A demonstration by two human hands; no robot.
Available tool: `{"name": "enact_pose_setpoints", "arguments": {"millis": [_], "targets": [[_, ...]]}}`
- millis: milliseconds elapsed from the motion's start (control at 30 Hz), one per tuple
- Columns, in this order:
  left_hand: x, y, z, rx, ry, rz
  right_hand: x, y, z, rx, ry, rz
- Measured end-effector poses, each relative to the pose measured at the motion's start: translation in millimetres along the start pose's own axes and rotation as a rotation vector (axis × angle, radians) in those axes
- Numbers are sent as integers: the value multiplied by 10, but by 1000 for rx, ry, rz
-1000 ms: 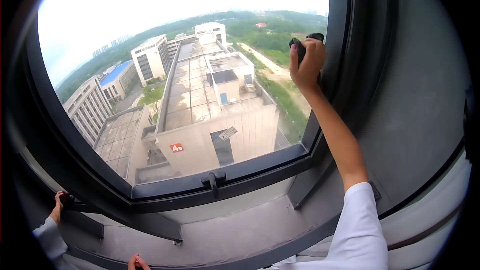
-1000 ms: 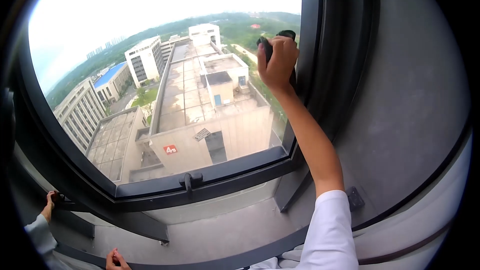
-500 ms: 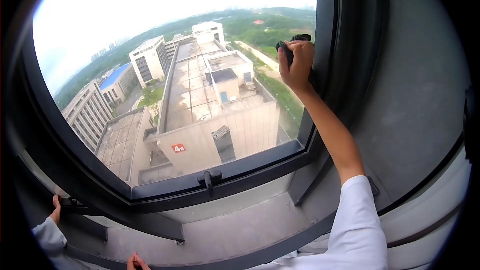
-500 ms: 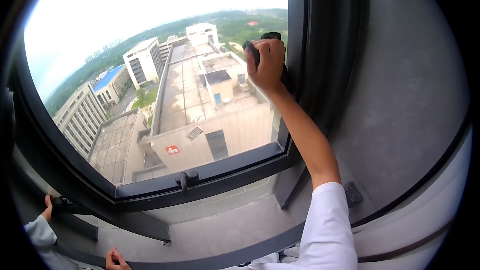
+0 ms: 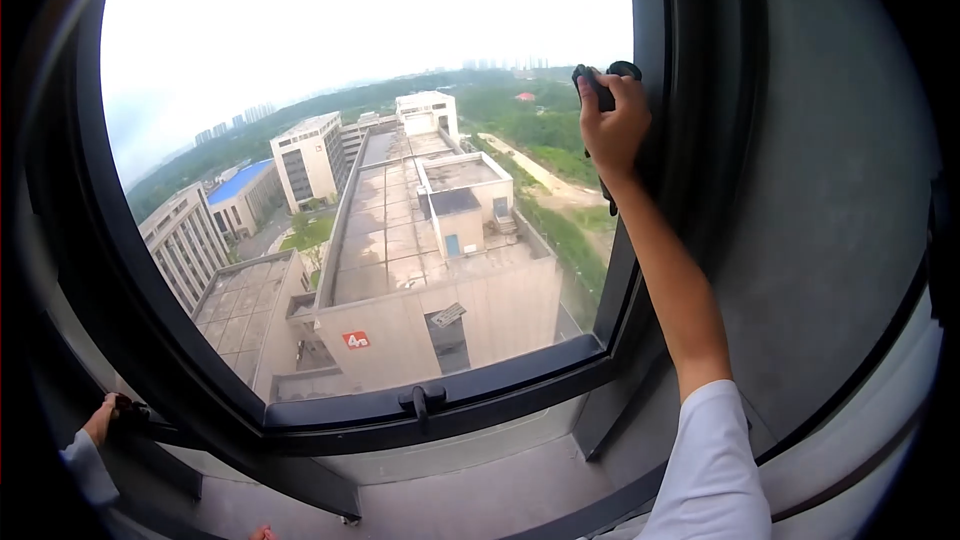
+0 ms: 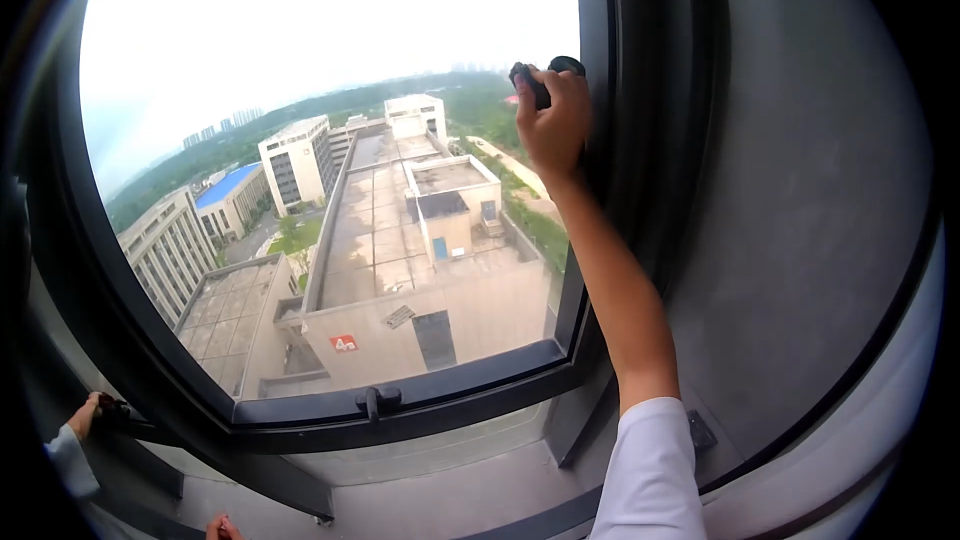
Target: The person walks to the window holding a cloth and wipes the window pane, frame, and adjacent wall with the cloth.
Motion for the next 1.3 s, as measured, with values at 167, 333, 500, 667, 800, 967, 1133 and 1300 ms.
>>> {"name": "enact_pose_setpoints", "arguments": {"millis": [167, 333, 500, 667, 800, 967, 1133, 1300], "targets": [[-4, 62, 7, -35, 21, 33, 168, 118, -215, 42, -78, -48], [8, 28, 43, 2, 34, 13, 64, 147, -162, 115, 34, 71], [-7, 23, 30, -10, 16, 15, 333, 139, -259, -19, -9, -60], [9, 3, 53, -20, 9, -6, 220, 370, -170, 44, 177, 159], [16, 2, 66, -69, -8, 29, 487, 326, -300, -52, 61, -63], [-22, 118, 3, -74, -14, -9, 45, 912, -303, 164, 283, 267], [-23, 124, 43, -73, -21, -3, 684, 697, -474, -38, 70, -40], [-13, 78, 60, -123, -36, -50, 205, 1356, -537, 237, 283, 334]]}}
Point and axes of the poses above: each hand's wrist, its own x-axis towards the middle knuckle, its own z-axis out of the back of the hand, y = z × x, the point moved 1 cm from there along x, towards the middle knuckle, and after that the axes turned 6 degrees about y, right-handed, at the moved point
